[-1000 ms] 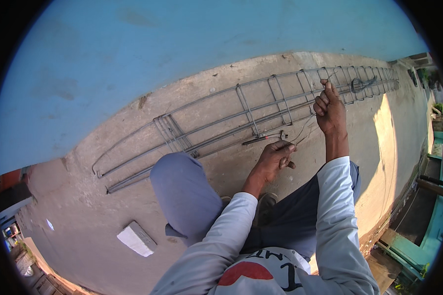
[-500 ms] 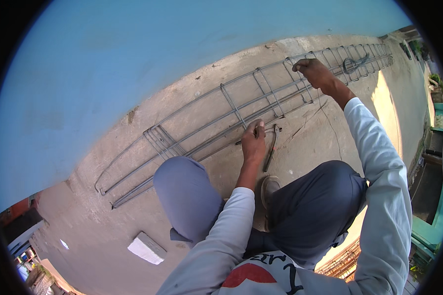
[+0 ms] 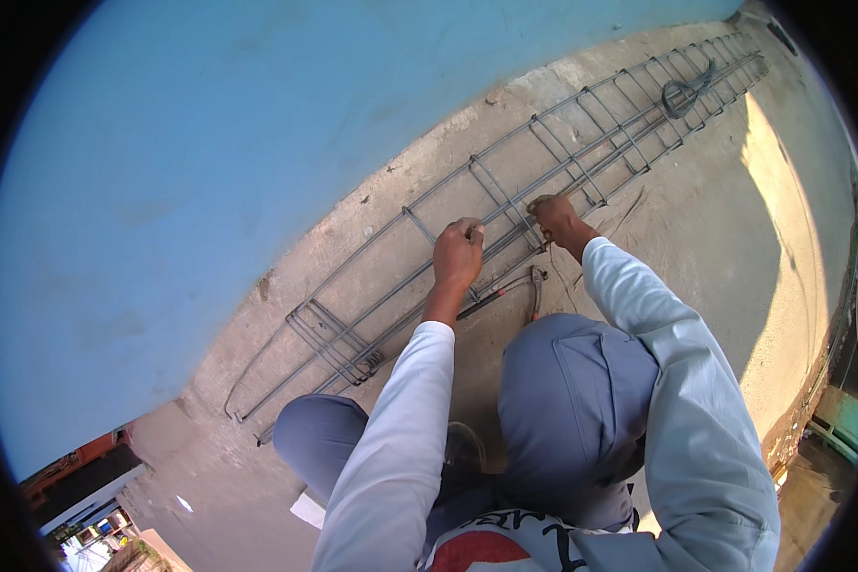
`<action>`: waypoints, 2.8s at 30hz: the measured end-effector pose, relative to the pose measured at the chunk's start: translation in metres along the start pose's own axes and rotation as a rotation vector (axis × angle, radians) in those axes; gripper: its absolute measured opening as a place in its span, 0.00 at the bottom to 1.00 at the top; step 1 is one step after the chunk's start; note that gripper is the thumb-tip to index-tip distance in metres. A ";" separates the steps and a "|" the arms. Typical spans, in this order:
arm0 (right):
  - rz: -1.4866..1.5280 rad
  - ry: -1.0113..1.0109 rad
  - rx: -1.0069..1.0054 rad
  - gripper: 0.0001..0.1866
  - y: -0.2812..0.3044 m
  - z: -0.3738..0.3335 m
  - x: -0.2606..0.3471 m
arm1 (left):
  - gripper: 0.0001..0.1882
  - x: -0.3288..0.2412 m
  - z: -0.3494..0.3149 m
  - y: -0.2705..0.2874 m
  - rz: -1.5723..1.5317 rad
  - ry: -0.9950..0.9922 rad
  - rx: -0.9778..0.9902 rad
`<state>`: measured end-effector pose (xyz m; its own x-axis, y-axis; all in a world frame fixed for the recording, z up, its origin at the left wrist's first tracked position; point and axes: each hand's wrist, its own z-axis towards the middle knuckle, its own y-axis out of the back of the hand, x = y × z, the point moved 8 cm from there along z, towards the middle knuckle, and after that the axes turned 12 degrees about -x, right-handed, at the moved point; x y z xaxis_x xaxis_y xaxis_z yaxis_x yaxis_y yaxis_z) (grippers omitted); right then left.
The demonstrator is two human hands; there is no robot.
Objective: The person sits on a concrete floor and ties a rebar mesh grid using wire and pliers. They wrap wire around the intersections of the steel bars and twist it tight to secure the structure.
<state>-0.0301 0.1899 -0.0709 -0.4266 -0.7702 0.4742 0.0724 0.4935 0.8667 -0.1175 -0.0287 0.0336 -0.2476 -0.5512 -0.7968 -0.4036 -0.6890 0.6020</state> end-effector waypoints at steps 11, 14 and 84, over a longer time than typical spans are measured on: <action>1.157 -0.855 0.196 0.07 -0.032 -0.012 0.033 | 0.14 -0.015 0.064 -0.051 0.157 -0.168 0.031; 1.146 -0.838 0.192 0.06 -0.029 -0.014 0.046 | 0.15 -0.006 0.073 -0.058 0.210 -0.106 0.025; 0.063 -0.127 -0.148 0.15 0.008 0.010 0.067 | 0.28 0.038 0.051 -0.069 -0.072 0.341 0.022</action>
<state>-0.0672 0.1461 -0.0334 -0.5269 -0.6778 0.5127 0.2298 0.4672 0.8538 -0.1437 0.0217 -0.0408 0.0895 -0.6295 -0.7718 -0.4292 -0.7236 0.5405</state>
